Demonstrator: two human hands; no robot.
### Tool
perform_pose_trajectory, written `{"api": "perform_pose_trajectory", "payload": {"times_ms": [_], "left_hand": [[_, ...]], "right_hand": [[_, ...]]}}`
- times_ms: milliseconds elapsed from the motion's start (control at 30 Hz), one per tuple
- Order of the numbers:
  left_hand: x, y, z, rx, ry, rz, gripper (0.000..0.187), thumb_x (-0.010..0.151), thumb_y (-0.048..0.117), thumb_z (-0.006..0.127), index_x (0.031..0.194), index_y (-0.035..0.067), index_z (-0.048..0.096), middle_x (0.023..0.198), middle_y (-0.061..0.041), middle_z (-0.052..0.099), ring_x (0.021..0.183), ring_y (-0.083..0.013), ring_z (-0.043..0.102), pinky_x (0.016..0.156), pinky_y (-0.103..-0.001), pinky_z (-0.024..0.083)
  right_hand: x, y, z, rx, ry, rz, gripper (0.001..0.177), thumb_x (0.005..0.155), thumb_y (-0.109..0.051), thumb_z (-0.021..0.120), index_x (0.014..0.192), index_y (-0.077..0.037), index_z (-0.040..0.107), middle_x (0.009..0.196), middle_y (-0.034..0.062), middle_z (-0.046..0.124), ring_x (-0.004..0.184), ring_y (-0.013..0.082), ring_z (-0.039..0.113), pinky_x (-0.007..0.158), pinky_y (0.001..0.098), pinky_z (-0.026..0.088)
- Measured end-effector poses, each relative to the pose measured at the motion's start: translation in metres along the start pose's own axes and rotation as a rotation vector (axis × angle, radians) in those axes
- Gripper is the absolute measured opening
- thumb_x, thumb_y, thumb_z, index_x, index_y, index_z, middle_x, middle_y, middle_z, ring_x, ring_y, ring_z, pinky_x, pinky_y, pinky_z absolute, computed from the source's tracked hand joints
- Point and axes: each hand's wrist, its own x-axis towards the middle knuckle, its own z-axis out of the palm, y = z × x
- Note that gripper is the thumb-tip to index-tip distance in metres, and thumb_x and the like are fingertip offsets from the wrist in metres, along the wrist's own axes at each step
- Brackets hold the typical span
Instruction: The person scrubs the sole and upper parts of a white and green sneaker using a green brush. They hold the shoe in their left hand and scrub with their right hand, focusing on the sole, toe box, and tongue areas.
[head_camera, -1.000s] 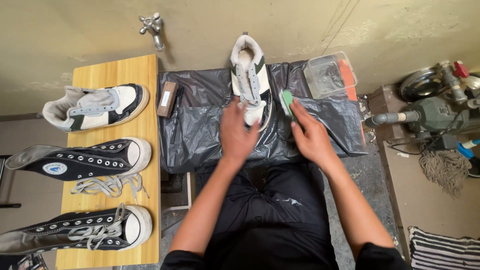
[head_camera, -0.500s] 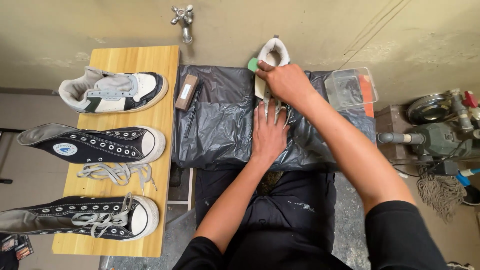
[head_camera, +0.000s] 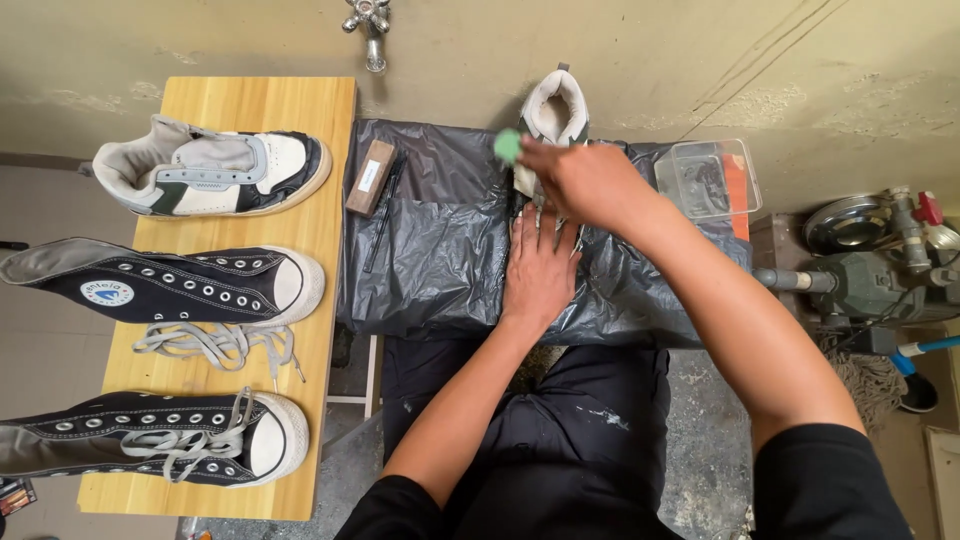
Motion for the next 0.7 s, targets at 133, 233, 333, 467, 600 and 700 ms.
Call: {"api": "perform_pose_trajectory", "payload": {"times_ms": [133, 233, 333, 467, 600, 700], "left_hand": [[-0.001, 0.001, -0.001, 0.013, -0.039, -0.013, 0.053, 0.091, 0.033, 0.066, 0.139, 0.013, 0.054, 0.151, -0.021, 0.046, 0.145, -0.0458, 0.038, 0.124, -0.055, 0.029], [0.000, 0.000, 0.000, -0.008, -0.036, -0.026, 0.053, 0.090, 0.032, 0.068, 0.137, 0.013, 0.055, 0.149, -0.021, 0.048, 0.144, -0.0463, 0.039, 0.123, -0.056, 0.031], [-0.010, -0.003, 0.014, -0.050, -0.013, -0.029, 0.049, 0.090, 0.030, 0.066, 0.134, 0.010, 0.057, 0.145, -0.023, 0.051, 0.142, -0.0493, 0.040, 0.122, -0.059, 0.030], [-0.012, -0.009, 0.026, -0.175, -0.007, -0.049, 0.052, 0.088, 0.029, 0.067, 0.135, 0.008, 0.060, 0.144, -0.023, 0.052, 0.143, -0.0512, 0.037, 0.123, -0.059, 0.029], [-0.007, -0.010, -0.029, -0.354, -0.136, -0.051, 0.049, 0.086, 0.034, 0.071, 0.126, 0.007, 0.068, 0.146, -0.023, 0.051, 0.148, -0.0466, 0.032, 0.127, -0.057, 0.020], [-0.016, -0.008, -0.054, -0.407, -0.144, -0.237, 0.059, 0.091, 0.036, 0.069, 0.141, 0.006, 0.056, 0.153, -0.024, 0.045, 0.146, -0.0421, 0.037, 0.126, -0.056, 0.020]], "right_hand": [[0.024, 0.014, 0.020, -0.198, 0.095, -0.027, 0.043, 0.094, -0.010, 0.053, 0.134, -0.016, 0.067, 0.143, 0.0021, 0.065, 0.077, 0.0370, 0.076, 0.061, 0.0504, 0.062], [0.020, 0.015, 0.046, -0.435, 0.094, -0.039, 0.048, 0.090, -0.013, 0.055, 0.134, -0.023, 0.068, 0.144, -0.0060, 0.064, 0.073, 0.0253, 0.077, 0.059, 0.0457, 0.063], [0.000, -0.007, 0.048, -0.313, -0.032, -0.080, 0.046, 0.085, -0.022, 0.064, 0.131, -0.019, 0.069, 0.144, -0.0007, 0.064, 0.073, 0.0329, 0.077, 0.058, 0.0499, 0.063], [-0.017, -0.018, 0.044, -0.185, -0.135, -0.053, 0.053, 0.084, -0.007, 0.054, 0.136, -0.015, 0.066, 0.145, 0.0025, 0.063, 0.077, 0.0371, 0.077, 0.060, 0.0517, 0.063], [-0.008, -0.027, -0.005, 0.166, -0.282, 0.019, 0.040, 0.090, -0.003, 0.052, 0.124, -0.009, 0.073, 0.130, 0.0126, 0.072, 0.081, 0.0377, 0.077, 0.060, 0.0435, 0.064], [-0.007, -0.009, -0.005, -0.228, 0.045, -0.061, 0.048, 0.086, -0.009, 0.054, 0.131, -0.014, 0.070, 0.143, 0.0013, 0.066, 0.066, 0.0344, 0.076, 0.056, 0.0481, 0.062]]}}
